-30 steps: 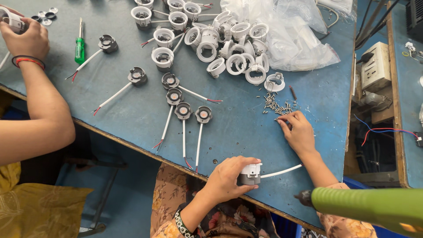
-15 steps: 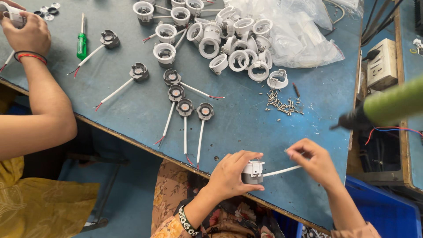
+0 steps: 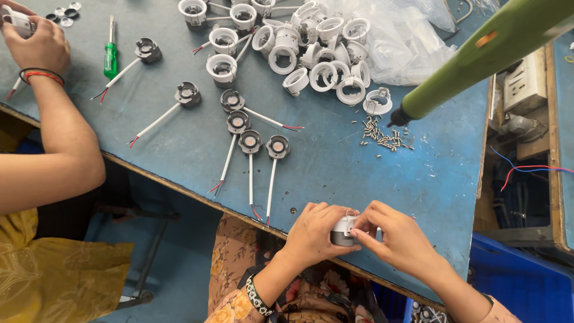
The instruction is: The person assembles small electrical components by inserting wires into sockets, securing them with screws, and attaching plastic rings. They use a screwdriver and a green glue gun to fasten parts and apply adhesive. Completed units are placed on the table.
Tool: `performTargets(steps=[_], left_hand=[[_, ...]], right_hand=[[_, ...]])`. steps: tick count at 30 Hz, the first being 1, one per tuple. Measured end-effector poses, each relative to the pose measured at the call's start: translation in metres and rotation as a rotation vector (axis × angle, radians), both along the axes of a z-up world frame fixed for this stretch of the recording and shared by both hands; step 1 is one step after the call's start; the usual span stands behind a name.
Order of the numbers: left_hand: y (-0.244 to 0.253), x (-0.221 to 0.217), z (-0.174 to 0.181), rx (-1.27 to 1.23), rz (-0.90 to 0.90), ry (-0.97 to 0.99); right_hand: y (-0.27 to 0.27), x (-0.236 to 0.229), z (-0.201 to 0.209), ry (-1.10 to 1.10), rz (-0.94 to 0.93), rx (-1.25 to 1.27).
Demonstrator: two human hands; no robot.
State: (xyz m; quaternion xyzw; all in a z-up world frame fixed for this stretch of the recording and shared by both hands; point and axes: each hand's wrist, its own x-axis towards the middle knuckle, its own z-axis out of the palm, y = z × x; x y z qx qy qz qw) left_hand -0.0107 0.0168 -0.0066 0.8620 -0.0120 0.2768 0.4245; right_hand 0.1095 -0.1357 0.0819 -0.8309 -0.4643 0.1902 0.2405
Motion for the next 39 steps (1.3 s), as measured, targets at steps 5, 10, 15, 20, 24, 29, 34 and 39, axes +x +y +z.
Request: performTargets(steps=[5, 10, 15, 20, 24, 29, 34, 39], left_hand=[[0.001, -0.002, -0.001, -0.014, -0.003, 0.014], [0.004, -0.004, 0.007, -0.036, -0.036, 0.079], [0.003, -0.003, 0.013, -0.048, -0.038, 0.11], [0.004, -0.005, 0.013, -0.051, -0.035, 0.115], [0.006, -0.004, 0.009, -0.096, -0.055, 0.115], [0.01, -0.002, 0.002, -0.154, -0.127, 0.105], [0.008, -0.003, -0.002, -0.182, -0.098, 0.096], [0.008, -0.002, -0.005, -0.199, -0.094, 0.096]], right_hand=[[-0.019, 0.021, -0.031, 0.055, -0.229, -0.013], [-0.071, 0.056, -0.03, -0.075, -0.41, 0.984], [-0.082, 0.118, 0.024, 0.268, -0.155, 1.069], [-0.063, 0.1, 0.067, 0.372, 0.068, 1.022], [-0.041, 0.036, 0.052, 0.392, 0.068, 1.147], [-0.008, -0.016, -0.005, 0.461, 0.086, 1.3], [-0.004, -0.03, -0.029, 0.508, 0.057, 1.366], [0.001, -0.031, -0.037, 0.451, 0.049, 1.344]])
